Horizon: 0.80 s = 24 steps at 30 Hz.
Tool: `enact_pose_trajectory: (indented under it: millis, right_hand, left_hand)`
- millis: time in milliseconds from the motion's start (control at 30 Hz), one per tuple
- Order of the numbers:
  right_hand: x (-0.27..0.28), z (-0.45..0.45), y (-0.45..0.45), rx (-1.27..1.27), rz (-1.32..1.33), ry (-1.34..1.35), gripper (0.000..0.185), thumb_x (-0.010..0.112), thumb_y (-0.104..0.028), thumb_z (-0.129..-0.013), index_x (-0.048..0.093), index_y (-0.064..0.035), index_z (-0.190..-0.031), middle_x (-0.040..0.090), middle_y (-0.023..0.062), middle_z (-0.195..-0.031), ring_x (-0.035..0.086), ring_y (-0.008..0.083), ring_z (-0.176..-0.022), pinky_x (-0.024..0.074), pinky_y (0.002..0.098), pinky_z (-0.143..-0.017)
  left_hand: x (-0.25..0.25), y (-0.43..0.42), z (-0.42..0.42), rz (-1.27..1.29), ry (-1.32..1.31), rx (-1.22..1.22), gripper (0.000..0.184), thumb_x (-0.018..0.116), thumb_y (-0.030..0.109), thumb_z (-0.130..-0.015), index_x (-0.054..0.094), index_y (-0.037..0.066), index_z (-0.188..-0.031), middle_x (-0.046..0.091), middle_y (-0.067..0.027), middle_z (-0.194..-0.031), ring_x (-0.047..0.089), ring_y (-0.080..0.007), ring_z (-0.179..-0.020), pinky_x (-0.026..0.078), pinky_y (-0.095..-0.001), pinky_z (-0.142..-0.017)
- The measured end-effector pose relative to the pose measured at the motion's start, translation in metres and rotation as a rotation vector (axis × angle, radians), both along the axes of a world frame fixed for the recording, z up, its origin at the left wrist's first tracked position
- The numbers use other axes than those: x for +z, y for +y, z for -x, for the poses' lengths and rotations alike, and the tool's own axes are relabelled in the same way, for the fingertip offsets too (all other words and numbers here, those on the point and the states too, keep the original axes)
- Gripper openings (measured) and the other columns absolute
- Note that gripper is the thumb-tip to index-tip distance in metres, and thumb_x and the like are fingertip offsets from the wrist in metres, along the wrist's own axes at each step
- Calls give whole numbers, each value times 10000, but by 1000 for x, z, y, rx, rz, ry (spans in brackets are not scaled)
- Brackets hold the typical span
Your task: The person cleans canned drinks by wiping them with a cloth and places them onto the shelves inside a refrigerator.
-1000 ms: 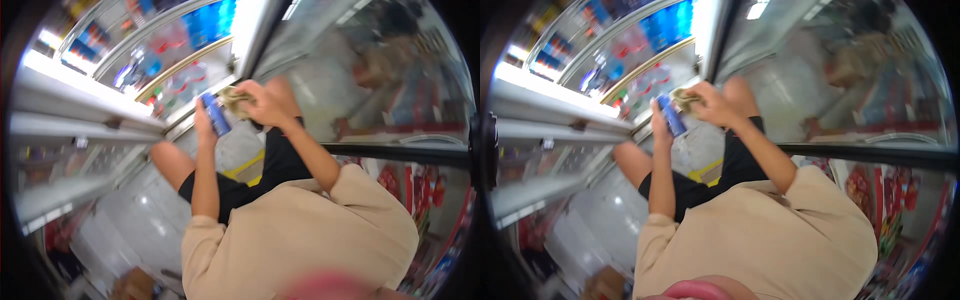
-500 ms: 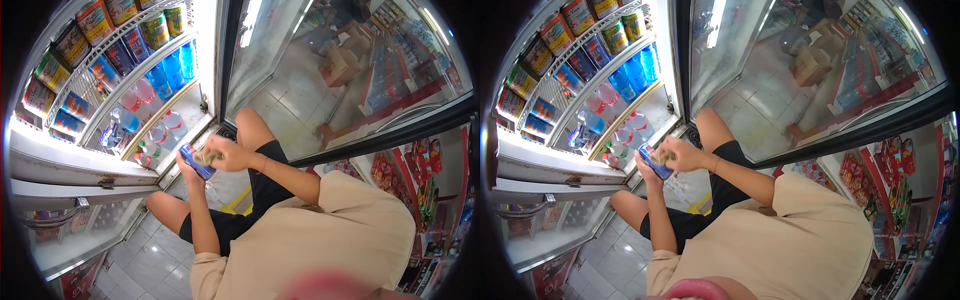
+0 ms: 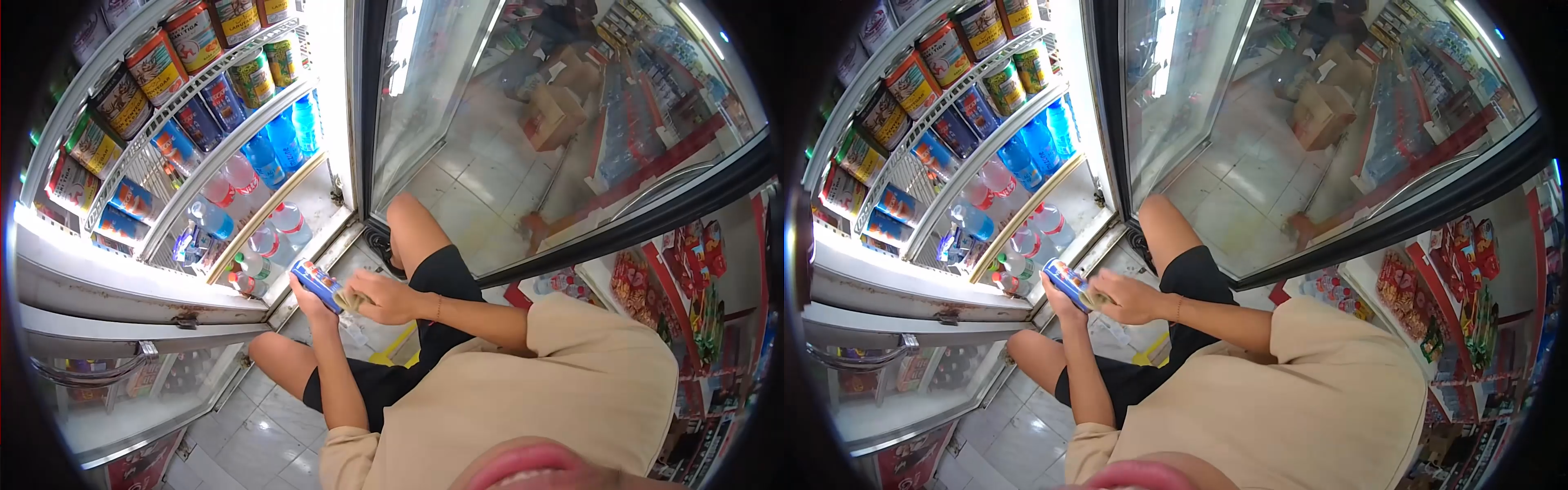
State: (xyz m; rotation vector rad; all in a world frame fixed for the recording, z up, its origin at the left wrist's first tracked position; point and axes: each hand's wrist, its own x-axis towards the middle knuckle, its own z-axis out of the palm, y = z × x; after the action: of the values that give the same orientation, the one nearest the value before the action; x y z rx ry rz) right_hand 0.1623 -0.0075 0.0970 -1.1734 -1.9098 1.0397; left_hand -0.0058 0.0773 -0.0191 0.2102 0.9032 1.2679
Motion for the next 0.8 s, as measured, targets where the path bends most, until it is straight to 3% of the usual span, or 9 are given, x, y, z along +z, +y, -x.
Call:
enact_pose_trajectory:
  millis: [100, 167, 233, 400, 467, 600, 667, 733, 800]
  right_hand:
    - [11, 4, 28, -208, -192, -28, 187, 609, -132, -845, 574, -73, -1019, 499, 166, -1068, 559, 364, -945, 482, 450, -798]
    - [10, 8, 41, -225, -273, -62, 199, 613, -137, -834, 576, -87, -1022, 497, 163, -1101, 559, 365, -974, 491, 459, -793]
    - [-5, 12, 44, -116, -368, -282, 311, 605, -121, -817, 572, -74, -1123, 498, 162, -1103, 552, 366, -1013, 484, 424, -897]
    - [-22, 5, -5, -53, -259, -216, 285, 611, -98, -813, 611, -66, -1096, 500, 145, -1090, 557, 336, -1025, 484, 426, -898]
    - [-19, -2, -12, 62, -6, -84, 243, 601, -68, -831, 617, -49, -1073, 500, 135, -1081, 569, 306, -981, 487, 399, -873]
    - [26, -7, 15, -103, 12, 20, 232, 621, -106, -853, 611, -47, -1077, 503, 148, -1076, 591, 330, -934, 491, 396, -855]
    - [17, -2, 34, -157, -158, 17, 250, 627, -101, -829, 604, -51, -1073, 493, 150, -1088, 567, 331, -930, 490, 408, -841]
    - [8, 6, 46, -251, -390, -200, 254, 617, -125, -845, 597, -29, -1079, 500, 159, -1091, 556, 344, -996, 472, 414, -882]
    - [-13, 19, 35, -265, -371, -145, 243, 620, -145, -843, 584, -46, -1062, 493, 185, -1107, 535, 385, -1037, 459, 448, -903]
  left_hand:
    - [29, -20, -22, 28, -29, -69, 490, 403, 511, -1077, 609, 78, -1178, 695, -71, -985, 687, -215, -906, 572, -381, -807]
    - [36, -28, -39, 15, -26, -89, 492, 407, 509, -1080, 605, 69, -1179, 703, -82, -1010, 691, -217, -925, 572, -380, -820]
    - [30, -32, -46, 76, 55, -40, 517, 422, 527, -1076, 595, 51, -1177, 707, -108, -1017, 698, -221, -898, 570, -372, -809]
    - [10, -17, -7, 18, 42, -71, 585, 395, 593, -1061, 594, 45, -1104, 645, -105, -879, 650, -232, -722, 567, -369, -661]
    - [14, -8, -2, 16, 77, -22, 608, 384, 592, -1063, 585, 20, -1108, 637, -112, -880, 636, -240, -706, 564, -378, -650]
    - [6, -6, -13, -11, 11, -71, 565, 375, 535, -1083, 602, 37, -1219, 682, -117, -998, 689, -247, -869, 585, -384, -809]
    - [26, -21, -31, -76, -47, -113, 561, 365, 522, -1087, 590, 46, -1282, 673, -130, -1217, 685, -254, -1055, 549, -400, -955]
    - [27, -31, -45, -111, -129, -69, 555, 372, 523, -1085, 589, 54, -1287, 669, -115, -1225, 679, -254, -1058, 544, -388, -955]
    - [22, -36, -42, -67, -135, -55, 554, 375, 527, -1083, 589, 55, -1279, 672, -111, -1195, 680, -249, -1029, 554, -390, -924]
